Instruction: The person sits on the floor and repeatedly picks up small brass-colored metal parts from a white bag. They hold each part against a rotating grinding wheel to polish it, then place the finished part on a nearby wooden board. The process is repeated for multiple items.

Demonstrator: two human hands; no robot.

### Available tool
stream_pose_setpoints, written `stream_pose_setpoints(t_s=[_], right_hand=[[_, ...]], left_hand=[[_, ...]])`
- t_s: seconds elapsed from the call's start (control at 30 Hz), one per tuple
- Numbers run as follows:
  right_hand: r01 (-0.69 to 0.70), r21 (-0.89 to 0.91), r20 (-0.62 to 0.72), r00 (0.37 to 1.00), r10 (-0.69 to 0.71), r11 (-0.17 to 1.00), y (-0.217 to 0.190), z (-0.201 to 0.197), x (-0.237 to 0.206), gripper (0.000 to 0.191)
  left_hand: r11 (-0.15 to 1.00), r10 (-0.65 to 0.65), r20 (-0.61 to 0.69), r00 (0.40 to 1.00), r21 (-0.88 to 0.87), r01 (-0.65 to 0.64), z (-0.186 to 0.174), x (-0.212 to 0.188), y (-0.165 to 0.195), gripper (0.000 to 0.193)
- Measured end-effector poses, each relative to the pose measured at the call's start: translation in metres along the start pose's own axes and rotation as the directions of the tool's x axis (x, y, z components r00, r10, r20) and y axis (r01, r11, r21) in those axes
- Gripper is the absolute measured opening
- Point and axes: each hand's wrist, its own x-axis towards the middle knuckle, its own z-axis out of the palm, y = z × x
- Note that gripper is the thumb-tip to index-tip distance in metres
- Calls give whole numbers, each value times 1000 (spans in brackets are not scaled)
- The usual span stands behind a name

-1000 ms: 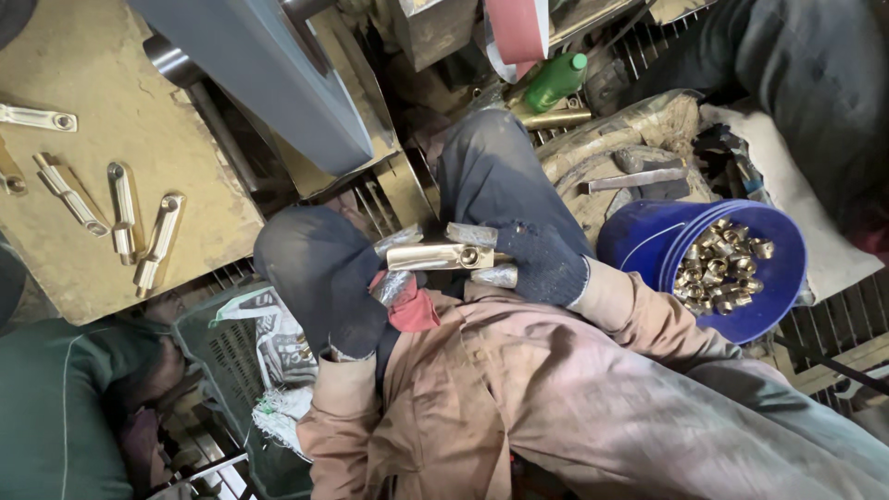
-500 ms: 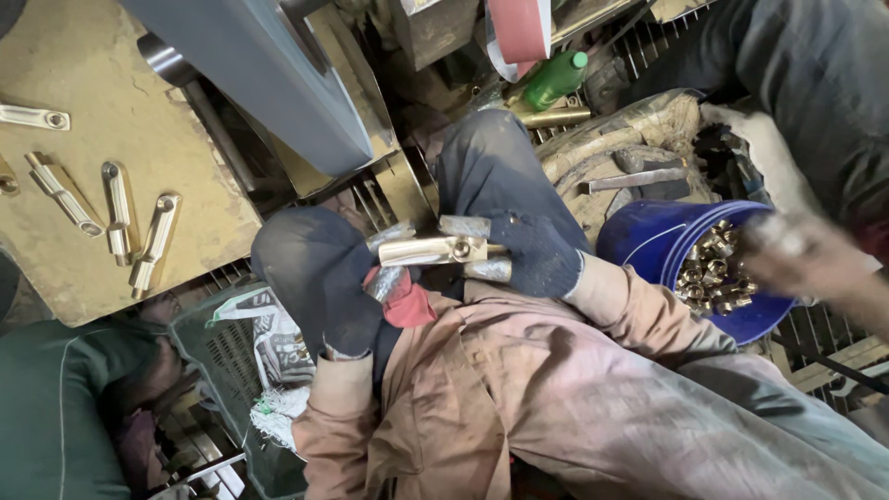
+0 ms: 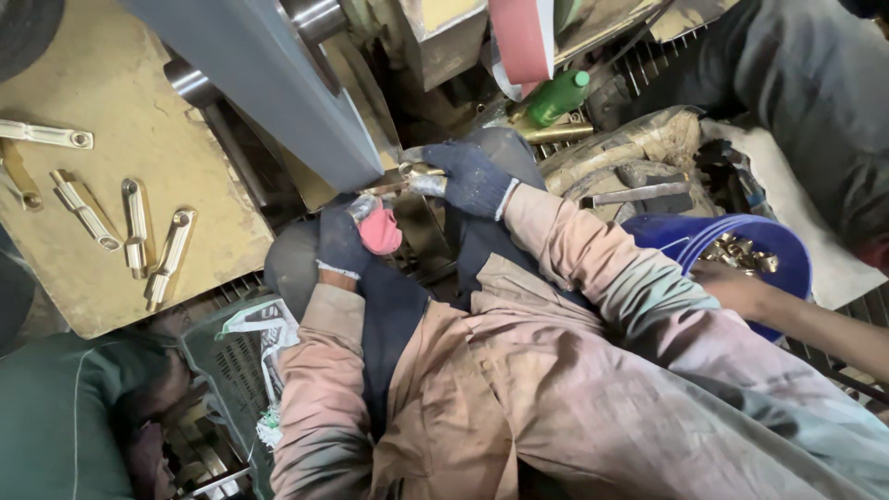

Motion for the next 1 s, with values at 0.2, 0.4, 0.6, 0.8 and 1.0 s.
stream_pose_setpoints(t_s=[0.2,0.4,0.6,0.8,1.0], right_hand=[[359,-302,-65,916,-395,883,15,11,31,43],[291,-155,-89,948,-306,944,12,6,18,41],[0,141,-98,995,14,990,8,4,0,41],[371,-392,-248,838,-485,842,20,13,20,36],[-154,114,-62,985,162,981,4,17,23,37]], left_hand=[[998,-16,-96,995,-65,9,7,4,10,14],[999,32,-113,993,15,-31,33,0,19,10],[994,80,-84,993,79,-73,48,2,20,6],[998,58,-150,987,35,-53,37,7,22,13],[999,15,-179,984,-27,-20,22,4,21,13]])
